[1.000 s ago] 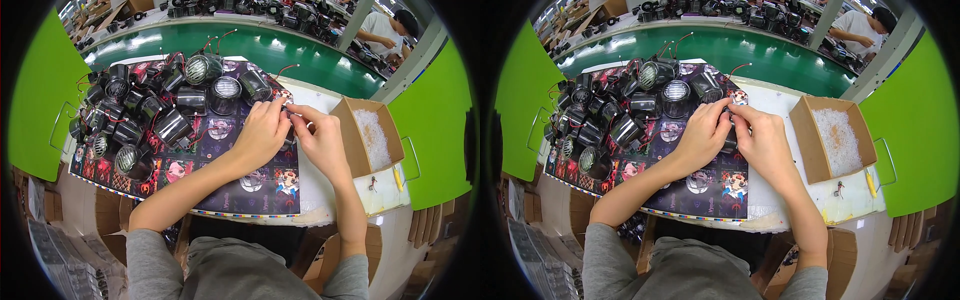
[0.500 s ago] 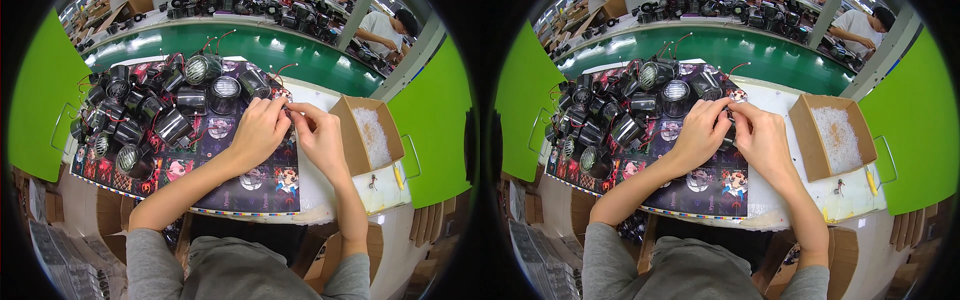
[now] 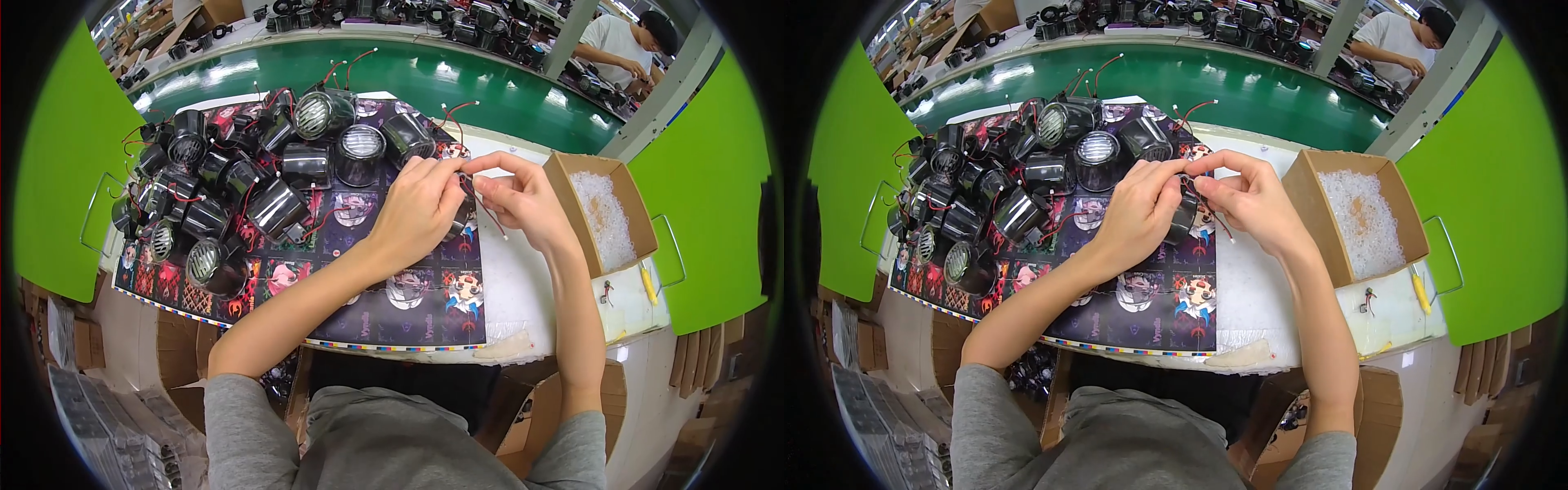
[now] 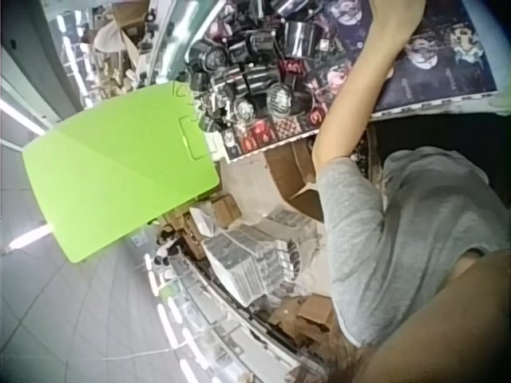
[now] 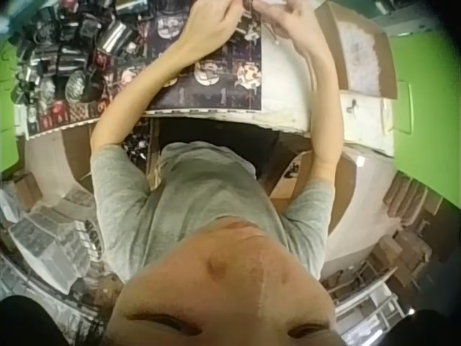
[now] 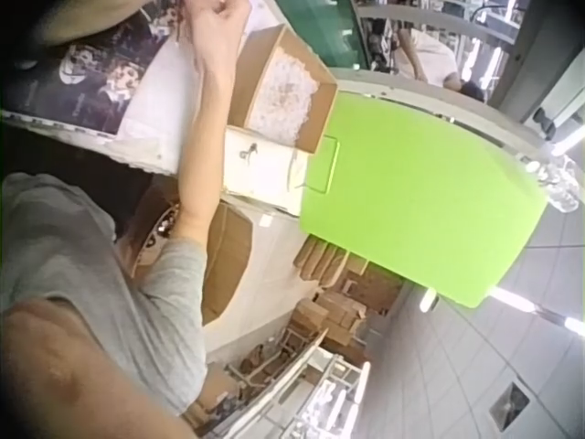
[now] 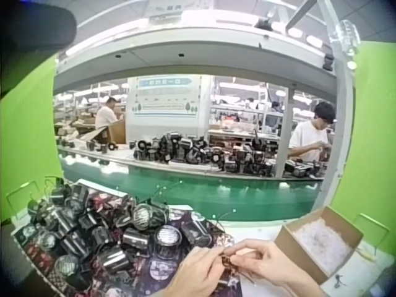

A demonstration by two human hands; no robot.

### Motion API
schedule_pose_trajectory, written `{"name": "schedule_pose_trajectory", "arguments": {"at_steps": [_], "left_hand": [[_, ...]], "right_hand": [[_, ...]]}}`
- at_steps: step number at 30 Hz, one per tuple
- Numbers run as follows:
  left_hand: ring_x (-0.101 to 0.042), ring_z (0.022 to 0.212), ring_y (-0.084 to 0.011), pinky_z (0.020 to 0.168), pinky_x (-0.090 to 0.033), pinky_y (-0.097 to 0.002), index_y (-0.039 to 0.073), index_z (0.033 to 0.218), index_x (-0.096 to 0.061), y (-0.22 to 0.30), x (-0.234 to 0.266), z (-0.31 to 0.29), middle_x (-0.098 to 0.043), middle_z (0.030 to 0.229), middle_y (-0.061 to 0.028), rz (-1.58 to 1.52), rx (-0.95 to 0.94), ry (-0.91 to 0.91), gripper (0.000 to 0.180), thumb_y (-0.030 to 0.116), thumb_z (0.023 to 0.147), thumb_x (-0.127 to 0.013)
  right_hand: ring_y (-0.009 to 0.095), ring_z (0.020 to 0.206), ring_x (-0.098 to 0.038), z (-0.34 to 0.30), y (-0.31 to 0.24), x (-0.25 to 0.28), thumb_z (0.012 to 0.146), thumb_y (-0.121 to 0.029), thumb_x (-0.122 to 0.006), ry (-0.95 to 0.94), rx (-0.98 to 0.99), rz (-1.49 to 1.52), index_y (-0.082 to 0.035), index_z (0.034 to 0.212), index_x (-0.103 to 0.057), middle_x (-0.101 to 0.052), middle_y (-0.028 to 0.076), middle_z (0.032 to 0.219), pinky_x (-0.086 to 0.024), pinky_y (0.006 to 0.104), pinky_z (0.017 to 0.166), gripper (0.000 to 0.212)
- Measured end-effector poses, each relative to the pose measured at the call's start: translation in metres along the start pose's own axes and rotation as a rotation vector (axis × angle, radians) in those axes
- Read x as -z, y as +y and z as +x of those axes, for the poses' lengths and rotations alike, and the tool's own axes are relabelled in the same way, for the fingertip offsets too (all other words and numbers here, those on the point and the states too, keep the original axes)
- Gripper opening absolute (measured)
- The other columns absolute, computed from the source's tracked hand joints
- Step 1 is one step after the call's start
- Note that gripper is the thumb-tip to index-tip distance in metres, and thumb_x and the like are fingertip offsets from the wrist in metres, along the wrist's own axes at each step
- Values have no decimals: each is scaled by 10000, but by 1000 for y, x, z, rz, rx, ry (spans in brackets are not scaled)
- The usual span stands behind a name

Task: Assembling wiring and components for electronic lighting units at a factory workbench.

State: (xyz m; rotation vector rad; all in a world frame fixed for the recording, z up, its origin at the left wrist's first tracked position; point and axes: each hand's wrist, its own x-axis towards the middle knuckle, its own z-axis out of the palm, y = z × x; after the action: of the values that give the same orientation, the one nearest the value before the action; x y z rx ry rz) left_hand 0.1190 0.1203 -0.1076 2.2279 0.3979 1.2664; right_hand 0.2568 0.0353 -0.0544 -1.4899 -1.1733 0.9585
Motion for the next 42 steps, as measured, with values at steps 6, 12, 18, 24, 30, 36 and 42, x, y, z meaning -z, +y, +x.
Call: {"name": "schedule_pose_trajectory", "arguments": {"at_steps": [6, 12, 18, 24, 30, 36, 42], "left_hand": [[-527, 737, -312, 678, -410, -395, -23, 972, -568, -3, -1, 2, -562, 741, -176, -244, 220, -71, 212, 100, 868, -429], [-559, 681, -285, 637, -419, -367, -15, 960, -579, -12, -6, 2, -571, 712, -168, -373, 281, -72, 242, 159, 904, -420], [-515, 571, -179, 553, -402, -319, -12, 929, -595, -14, -8, 1, -555, 655, -130, -437, 318, -71, 254, 186, 914, -436], [-487, 553, -149, 537, -395, -302, -10, 921, -605, -16, -8, 1, -550, 637, -106, -461, 408, -114, 260, 188, 918, -436], [-602, 817, -244, 719, -442, -321, -9, 996, -577, -21, -11, 0, -620, 872, -170, -472, 338, -21, 287, 209, 931, -400], [-566, 770, -190, 715, -428, -307, 19, 1118, -492, -18, -6, 1, -592, 830, -137, -533, 441, -52, 289, 186, 925, -356], [-514, 677, -153, 635, -405, -307, 35, 1178, -421, -25, -7, 0, -554, 749, -94, -651, 538, -54, 320, 158, 892, -342]], "right_hand": [[7, 391, -221, 9, 16, 6, 873, -154, -559, -153, -104, 294, -78, 1087, -512, -400, -54, 560, -152, 180, 357, 232], [2, 399, -218, 9, 17, 3, 903, -179, -505, -179, -109, 458, -71, 1115, -494, -358, -54, 582, -157, 180, 356, 238], [10, 402, -230, 10, 17, 6, 918, -181, -466, -142, -49, 338, -46, 1146, -474, -301, -66, 561, -173, 169, 362, 265], [9, 422, -254, 8, 14, 2, 907, -203, -497, -69, 7, 207, -43, 1081, -511, -321, -73, 539, -195, 177, 388, 237], [24, 538, -448, 6, 15, -7, 780, -130, -669, 32, 210, -226, -40, 839, -565, -554, -17, 625, -350, 188, 494, 150], [40, 614, -492, 8, 14, 0, 771, -126, -682, 72, 131, -192, -4, 770, -604, -591, 1, 714, -391, 188, 556, 145], [44, 617, -482, 10, 17, 2, 786, -148, -671, 100, 141, -223, -8, 748, -606, -583, -12, 687, -386, 202, 571, 158]]}}
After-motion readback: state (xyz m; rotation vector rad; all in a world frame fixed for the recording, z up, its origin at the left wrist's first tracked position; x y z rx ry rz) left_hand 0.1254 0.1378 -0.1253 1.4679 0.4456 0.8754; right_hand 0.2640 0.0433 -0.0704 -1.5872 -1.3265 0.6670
